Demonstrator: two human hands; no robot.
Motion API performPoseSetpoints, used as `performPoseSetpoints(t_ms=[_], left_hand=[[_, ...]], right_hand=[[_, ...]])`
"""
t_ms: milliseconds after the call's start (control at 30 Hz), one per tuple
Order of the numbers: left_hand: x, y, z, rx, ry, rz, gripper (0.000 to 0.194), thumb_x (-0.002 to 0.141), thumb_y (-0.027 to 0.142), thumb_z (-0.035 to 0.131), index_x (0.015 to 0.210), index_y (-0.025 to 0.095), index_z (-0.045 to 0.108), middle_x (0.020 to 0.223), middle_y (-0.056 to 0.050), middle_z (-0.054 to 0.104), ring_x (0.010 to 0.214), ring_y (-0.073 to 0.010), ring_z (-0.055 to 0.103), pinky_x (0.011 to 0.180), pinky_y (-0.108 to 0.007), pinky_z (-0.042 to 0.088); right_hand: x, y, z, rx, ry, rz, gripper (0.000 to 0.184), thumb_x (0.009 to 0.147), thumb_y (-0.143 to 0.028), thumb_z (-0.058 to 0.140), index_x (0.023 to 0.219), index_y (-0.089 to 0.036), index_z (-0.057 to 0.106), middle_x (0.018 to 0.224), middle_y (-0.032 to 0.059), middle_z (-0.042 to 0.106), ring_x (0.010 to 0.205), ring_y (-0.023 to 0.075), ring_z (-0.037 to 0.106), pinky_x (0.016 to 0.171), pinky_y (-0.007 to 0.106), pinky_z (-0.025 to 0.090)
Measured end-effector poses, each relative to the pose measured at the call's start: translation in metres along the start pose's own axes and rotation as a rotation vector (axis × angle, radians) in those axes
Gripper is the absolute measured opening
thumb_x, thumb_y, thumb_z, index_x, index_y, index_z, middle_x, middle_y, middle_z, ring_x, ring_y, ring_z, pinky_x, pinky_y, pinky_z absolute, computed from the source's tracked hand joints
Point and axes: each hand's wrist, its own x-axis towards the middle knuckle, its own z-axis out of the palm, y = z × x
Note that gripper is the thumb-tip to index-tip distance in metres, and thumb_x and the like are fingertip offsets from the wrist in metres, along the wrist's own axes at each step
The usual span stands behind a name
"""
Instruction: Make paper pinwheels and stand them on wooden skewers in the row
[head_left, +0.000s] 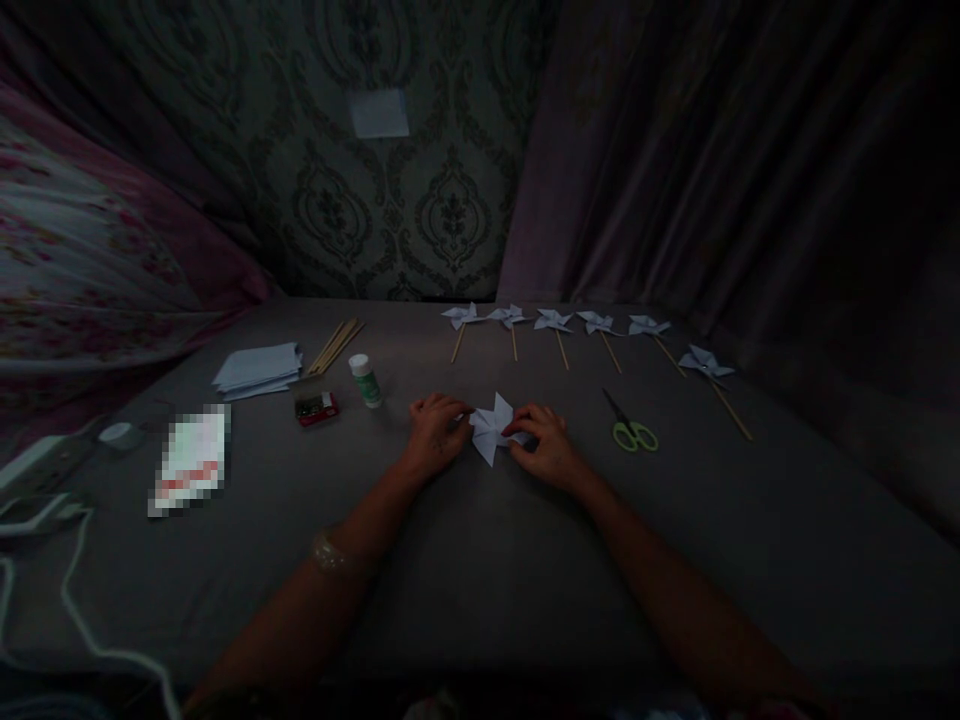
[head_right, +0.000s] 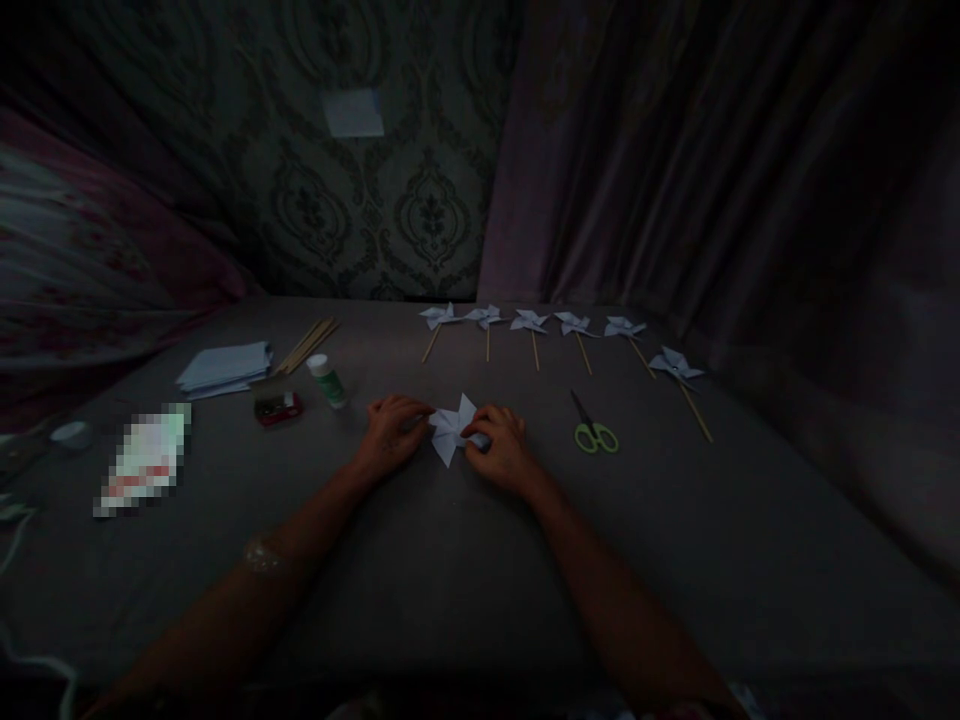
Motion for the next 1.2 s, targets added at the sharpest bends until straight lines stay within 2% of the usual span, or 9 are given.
performPoseSetpoints(t_ms=[133,433,633,767,867,1000,1067,1200], left_hand=[[0.000,0.001,0.001,-0.012,-0.026,0.014,0.018,0.084,0.023,0.054,0.093,0.023,0.070,0.099,-0.005,0.072,0.102,-0.0243,0.059,0.093,-0.047,0.029],[-0.004,0.007,0.008,0.027,-0.146,0.182,0.019,0.086,0.024,0.053,0.093,0.025,0.071,0.102,-0.005,0.072,0.102,-0.0235,0.057,0.092,-0.046,0.029],[-0.004,0.006,0.009,0.017,-0.174,0.193,0.019,0.086,0.022,0.053,0.094,0.025,0.071,0.104,-0.005,0.072,0.104,-0.0234,0.056,0.092,-0.046,0.028],[-0.003,0.007,0.006,-0.031,-0.092,0.152,0.018,0.087,0.026,0.054,0.093,0.025,0.071,0.101,-0.005,0.073,0.100,-0.0220,0.058,0.094,-0.045,0.029],[0.000,0.011,-0.005,-0.074,0.006,0.107,0.017,0.088,0.028,0.055,0.092,0.024,0.071,0.095,-0.004,0.073,0.095,-0.0199,0.060,0.094,-0.043,0.031],[0.006,0.013,-0.031,-0.052,0.145,0.059,0.016,0.088,0.026,0.055,0.090,0.024,0.071,0.087,-0.003,0.073,0.087,-0.0178,0.062,0.091,-0.039,0.035],[0.007,0.008,-0.046,-0.011,0.197,0.044,0.016,0.088,0.026,0.055,0.090,0.024,0.071,0.083,-0.003,0.072,0.083,-0.0173,0.062,0.089,-0.038,0.036],[0.001,-0.019,-0.078,0.050,0.335,-0.034,0.016,0.087,0.026,0.056,0.088,0.022,0.071,0.081,-0.003,0.072,0.081,-0.0179,0.063,0.087,-0.038,0.039]], right_hand=[[0.000,-0.001,0.001,0.007,0.016,-0.004,0.010,0.076,-0.022,0.061,0.083,-0.024,0.069,0.097,0.0050,0.062,0.101,0.0234,0.054,0.090,0.043,0.034],[0.006,0.003,0.010,-0.018,0.022,0.072,0.012,0.082,-0.026,0.059,0.077,-0.023,0.069,0.098,0.0056,0.065,0.101,0.0235,0.055,0.090,0.043,0.035],[0.008,-0.002,0.010,-0.019,0.025,0.105,0.011,0.081,-0.025,0.060,0.074,-0.022,0.068,0.097,0.0059,0.065,0.100,0.0229,0.056,0.091,0.043,0.035],[0.006,-0.003,0.010,0.004,0.092,0.108,0.014,0.082,-0.032,0.059,0.075,-0.023,0.068,0.095,0.0066,0.065,0.097,0.0235,0.057,0.089,0.044,0.038],[0.003,0.004,0.011,0.051,0.188,0.117,0.023,0.085,-0.038,0.054,0.074,-0.023,0.068,0.090,0.0077,0.064,0.090,0.0235,0.058,0.085,0.043,0.042],[0.001,0.017,0.013,0.094,0.260,0.135,0.033,0.087,-0.042,0.048,0.066,-0.024,0.066,0.083,0.0077,0.063,0.083,0.0231,0.060,0.078,0.041,0.046],[0.001,0.022,0.013,0.109,0.282,0.146,0.032,0.084,-0.044,0.051,0.068,-0.023,0.068,0.084,0.0083,0.063,0.082,0.0234,0.060,0.077,0.040,0.048],[0.000,0.025,0.014,0.139,0.310,0.148,0.030,0.080,-0.047,0.055,0.079,-0.022,0.070,0.088,0.0090,0.065,0.085,0.0242,0.062,0.079,0.041,0.050]])
